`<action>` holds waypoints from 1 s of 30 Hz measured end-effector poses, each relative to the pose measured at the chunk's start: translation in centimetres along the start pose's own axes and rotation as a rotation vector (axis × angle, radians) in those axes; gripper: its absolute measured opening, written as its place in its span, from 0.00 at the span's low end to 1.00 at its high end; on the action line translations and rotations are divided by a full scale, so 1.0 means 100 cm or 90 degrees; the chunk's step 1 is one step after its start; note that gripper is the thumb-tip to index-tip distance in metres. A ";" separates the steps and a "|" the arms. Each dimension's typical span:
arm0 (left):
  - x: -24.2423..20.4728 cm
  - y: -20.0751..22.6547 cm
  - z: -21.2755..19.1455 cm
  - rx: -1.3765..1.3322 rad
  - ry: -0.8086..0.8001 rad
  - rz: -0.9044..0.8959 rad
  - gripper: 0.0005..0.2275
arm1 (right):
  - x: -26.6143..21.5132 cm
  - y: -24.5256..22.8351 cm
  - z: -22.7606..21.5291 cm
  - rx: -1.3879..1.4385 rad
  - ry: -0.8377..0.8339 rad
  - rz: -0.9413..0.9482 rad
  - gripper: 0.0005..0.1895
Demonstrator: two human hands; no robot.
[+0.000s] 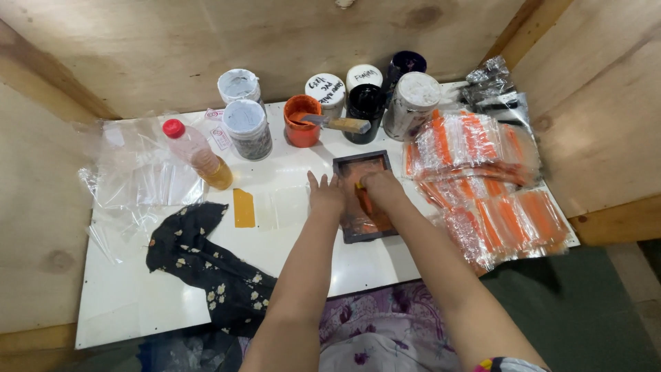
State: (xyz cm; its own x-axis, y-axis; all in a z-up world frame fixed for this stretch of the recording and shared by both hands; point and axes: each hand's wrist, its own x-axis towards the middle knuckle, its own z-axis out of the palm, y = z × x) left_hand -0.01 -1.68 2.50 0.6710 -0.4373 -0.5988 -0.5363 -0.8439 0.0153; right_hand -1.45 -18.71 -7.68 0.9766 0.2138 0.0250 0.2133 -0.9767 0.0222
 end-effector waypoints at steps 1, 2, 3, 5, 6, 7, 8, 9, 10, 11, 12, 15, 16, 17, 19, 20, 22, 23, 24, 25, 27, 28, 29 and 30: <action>-0.002 0.000 -0.001 0.001 0.001 0.001 0.31 | -0.002 0.004 0.018 -0.001 0.001 0.002 0.10; -0.003 0.001 -0.002 0.002 0.000 -0.005 0.32 | -0.004 0.009 0.035 -0.015 -0.007 -0.004 0.09; -0.005 0.001 -0.003 0.003 -0.002 -0.010 0.32 | -0.007 0.014 0.053 -0.029 -0.016 -0.009 0.09; 0.000 0.000 0.000 -0.002 0.006 -0.005 0.33 | -0.026 -0.010 0.013 -0.001 -0.026 -0.003 0.08; 0.002 0.000 0.003 -0.008 0.013 -0.003 0.35 | -0.036 -0.022 -0.007 0.027 -0.036 -0.001 0.08; 0.009 -0.001 0.007 -0.008 0.013 -0.001 0.35 | -0.043 -0.022 0.000 0.026 -0.037 0.001 0.08; 0.016 -0.001 0.011 -0.006 0.008 0.003 0.39 | -0.050 -0.022 0.006 0.029 -0.033 -0.001 0.09; 0.023 -0.002 0.015 -0.003 0.003 0.007 0.42 | -0.057 -0.023 0.013 0.033 -0.027 -0.004 0.09; 0.021 -0.002 0.015 -0.002 0.004 0.009 0.42 | -0.062 -0.021 0.018 0.032 -0.027 -0.002 0.09; 0.019 -0.001 0.014 -0.006 0.011 0.008 0.41 | -0.066 -0.020 0.024 0.031 -0.032 0.001 0.09; 0.017 -0.001 0.013 -0.010 0.018 0.008 0.40 | -0.070 -0.018 0.029 0.030 -0.036 0.004 0.09; 0.021 -0.002 0.018 -0.019 0.036 0.006 0.41 | -0.077 -0.022 0.035 0.015 -0.071 0.023 0.08; 0.025 -0.003 0.022 -0.020 0.038 0.005 0.41 | -0.079 -0.022 0.035 0.014 -0.070 0.022 0.08; 0.029 -0.004 0.025 -0.009 0.051 0.013 0.42 | -0.082 -0.022 0.035 0.022 -0.068 0.031 0.08; 0.023 -0.005 0.026 0.002 0.066 0.019 0.43 | -0.088 -0.028 0.011 0.030 -0.063 0.040 0.09; 0.013 -0.004 0.022 -0.002 0.080 0.041 0.41 | -0.091 -0.035 -0.013 0.183 -0.076 0.108 0.11; -0.004 -0.006 0.018 -0.004 0.096 0.059 0.38 | -0.091 -0.033 -0.029 0.336 -0.085 0.172 0.14; -0.012 -0.006 0.020 -0.036 0.105 0.071 0.37 | -0.091 -0.024 -0.019 0.340 -0.050 0.225 0.12; -0.019 -0.007 0.022 -0.068 0.114 0.084 0.36 | -0.091 -0.015 -0.009 0.344 -0.015 0.278 0.10; -0.020 -0.006 0.027 -0.068 0.116 0.080 0.36 | -0.087 -0.008 0.002 0.345 -0.013 0.274 0.10; -0.021 -0.005 0.040 -0.084 0.113 0.091 0.39 | -0.078 0.005 0.025 0.233 0.048 0.259 0.07; -0.023 -0.004 0.042 -0.085 0.114 0.086 0.39 | -0.072 0.004 0.023 0.234 0.047 0.254 0.07; -0.025 -0.003 0.044 -0.091 0.104 0.090 0.40 | -0.067 0.004 0.021 0.216 0.057 0.237 0.09; -0.027 -0.001 0.045 -0.096 0.095 0.093 0.40 | -0.061 0.004 0.019 0.199 0.067 0.219 0.11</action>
State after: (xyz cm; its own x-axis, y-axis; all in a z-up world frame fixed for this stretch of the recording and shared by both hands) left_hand -4.07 1.02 0.51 0.6659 -0.5898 -0.4569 -0.5583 -0.8002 0.2192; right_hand -7.31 -20.43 -9.70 0.9872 -0.1382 0.0795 -0.1077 -0.9459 -0.3060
